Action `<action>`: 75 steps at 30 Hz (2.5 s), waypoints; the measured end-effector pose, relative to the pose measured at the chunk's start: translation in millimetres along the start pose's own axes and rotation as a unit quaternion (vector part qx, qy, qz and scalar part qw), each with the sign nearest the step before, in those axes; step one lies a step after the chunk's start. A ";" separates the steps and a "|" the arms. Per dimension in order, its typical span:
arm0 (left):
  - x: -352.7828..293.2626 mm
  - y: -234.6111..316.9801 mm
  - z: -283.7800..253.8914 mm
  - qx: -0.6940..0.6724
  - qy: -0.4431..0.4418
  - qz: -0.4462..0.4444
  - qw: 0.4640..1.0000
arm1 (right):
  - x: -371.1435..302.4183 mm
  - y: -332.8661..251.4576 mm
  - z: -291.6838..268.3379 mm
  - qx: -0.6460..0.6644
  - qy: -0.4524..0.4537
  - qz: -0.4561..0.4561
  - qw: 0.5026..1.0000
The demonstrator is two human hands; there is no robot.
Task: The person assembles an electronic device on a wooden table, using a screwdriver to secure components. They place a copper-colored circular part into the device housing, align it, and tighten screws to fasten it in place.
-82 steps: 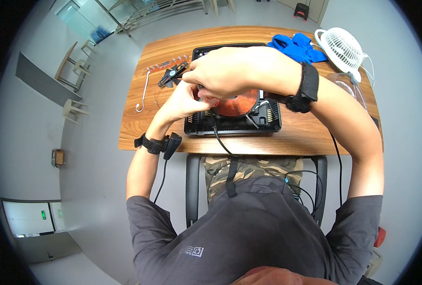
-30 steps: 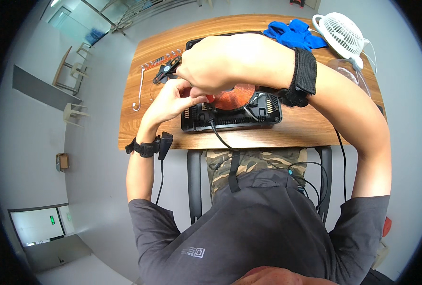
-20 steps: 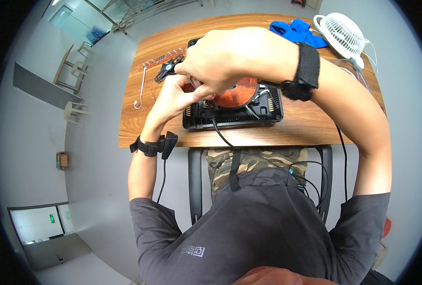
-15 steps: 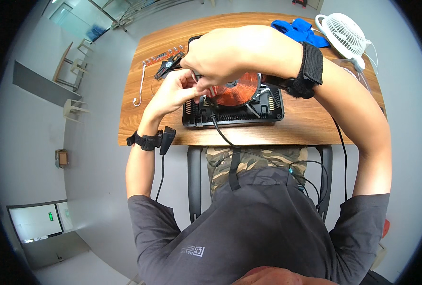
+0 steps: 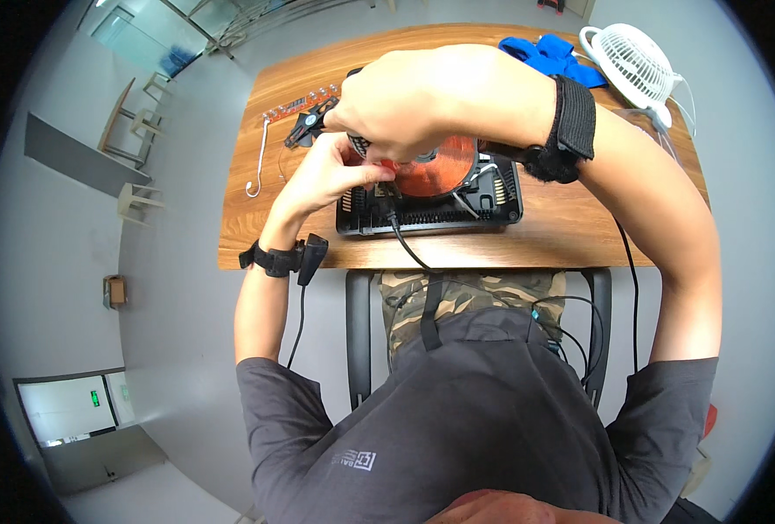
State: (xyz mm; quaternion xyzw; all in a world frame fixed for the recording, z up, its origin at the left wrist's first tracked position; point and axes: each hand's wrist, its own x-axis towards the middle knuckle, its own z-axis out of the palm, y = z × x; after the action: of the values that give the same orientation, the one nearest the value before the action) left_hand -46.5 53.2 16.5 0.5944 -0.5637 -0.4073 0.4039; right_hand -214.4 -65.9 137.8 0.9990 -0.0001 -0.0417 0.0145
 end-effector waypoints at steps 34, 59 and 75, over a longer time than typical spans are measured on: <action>-9.2 17.2 -4.8 -0.026 -0.031 0.003 0.999 | 0.5 -0.5 1.5 0.023 0.020 0.006 1.000; 1.3 -3.2 -4.8 0.087 -0.023 0.013 0.996 | -12.2 0.1 -9.6 0.000 0.000 0.000 1.000; -1.5 7.7 -7.9 0.013 0.005 0.039 0.999 | -19.5 -7.7 -10.6 0.021 0.001 0.017 1.000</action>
State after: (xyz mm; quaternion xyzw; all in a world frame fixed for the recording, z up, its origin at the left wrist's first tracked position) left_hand -41.8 54.6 26.5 0.5796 -0.5895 -0.3807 0.4143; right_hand -233.0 -57.9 149.8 0.9990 -0.0181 -0.0403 -0.0054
